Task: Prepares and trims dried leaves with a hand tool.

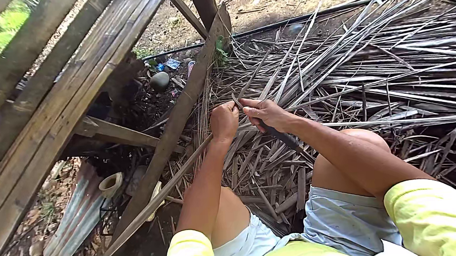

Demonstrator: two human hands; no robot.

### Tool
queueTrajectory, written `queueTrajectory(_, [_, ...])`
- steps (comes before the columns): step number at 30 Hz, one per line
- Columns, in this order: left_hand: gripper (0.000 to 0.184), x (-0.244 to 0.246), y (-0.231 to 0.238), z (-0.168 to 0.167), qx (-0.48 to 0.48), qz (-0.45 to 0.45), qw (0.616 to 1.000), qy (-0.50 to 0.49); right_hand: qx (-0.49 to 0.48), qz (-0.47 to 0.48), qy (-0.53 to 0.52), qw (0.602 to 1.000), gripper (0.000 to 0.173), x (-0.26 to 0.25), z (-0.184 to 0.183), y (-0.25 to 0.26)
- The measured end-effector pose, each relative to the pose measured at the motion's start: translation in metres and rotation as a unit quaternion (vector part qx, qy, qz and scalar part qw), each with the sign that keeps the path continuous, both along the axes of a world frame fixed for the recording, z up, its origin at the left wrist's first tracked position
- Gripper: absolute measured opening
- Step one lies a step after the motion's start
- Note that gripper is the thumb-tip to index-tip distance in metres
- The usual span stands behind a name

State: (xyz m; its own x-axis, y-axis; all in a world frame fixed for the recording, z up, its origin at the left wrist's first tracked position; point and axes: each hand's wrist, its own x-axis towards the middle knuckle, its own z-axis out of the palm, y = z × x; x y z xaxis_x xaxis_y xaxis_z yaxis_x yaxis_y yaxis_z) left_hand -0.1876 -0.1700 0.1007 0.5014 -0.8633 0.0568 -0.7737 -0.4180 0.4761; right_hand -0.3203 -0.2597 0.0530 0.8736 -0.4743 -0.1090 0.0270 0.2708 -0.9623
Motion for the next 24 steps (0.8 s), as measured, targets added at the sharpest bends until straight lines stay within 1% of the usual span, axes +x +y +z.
queueTrajectory(5, [0.025,-0.009,0.004,-0.001,0.006,-0.001,0.999,-0.052,-0.009,-0.025,0.000,1.000,0.046,0.007,-0.004,-0.001])
queueTrajectory(9, [0.027,-0.014,0.004,-0.001,0.003,-0.002,0.999,-0.049,-0.114,-0.070,0.001,0.991,0.041,0.011,-0.007,-0.002])
queueTrajectory(11, [0.027,-0.014,0.002,0.002,0.014,0.006,0.999,-0.038,-0.127,-0.072,0.004,0.989,0.043,0.011,-0.007,0.000])
queueTrajectory(13, [0.028,-0.013,0.001,0.005,0.025,0.016,0.999,-0.037,-0.134,-0.053,0.021,0.989,0.049,0.010,-0.006,-0.001])
queueTrajectory(15, [0.028,-0.011,0.001,0.006,0.030,0.021,0.999,-0.040,-0.167,-0.041,0.048,0.984,0.050,0.008,-0.005,-0.003])
queueTrajectory(19, [0.029,-0.018,-0.002,0.010,0.051,0.024,0.997,-0.046,-0.229,-0.060,0.066,0.969,0.048,0.009,-0.009,-0.009])
queueTrajectory(21, [0.031,-0.024,0.000,0.014,0.066,0.025,0.996,-0.052,-0.255,-0.088,0.103,0.958,0.047,0.009,-0.011,-0.014])
queueTrajectory(22, [0.031,-0.027,0.002,0.014,0.069,0.023,0.996,-0.058,-0.245,-0.109,0.118,0.956,0.047,0.009,-0.011,-0.019])
queueTrajectory(24, [0.030,-0.031,0.008,0.014,0.058,0.012,0.996,-0.067,-0.190,-0.149,0.105,0.965,0.047,0.003,-0.008,-0.032])
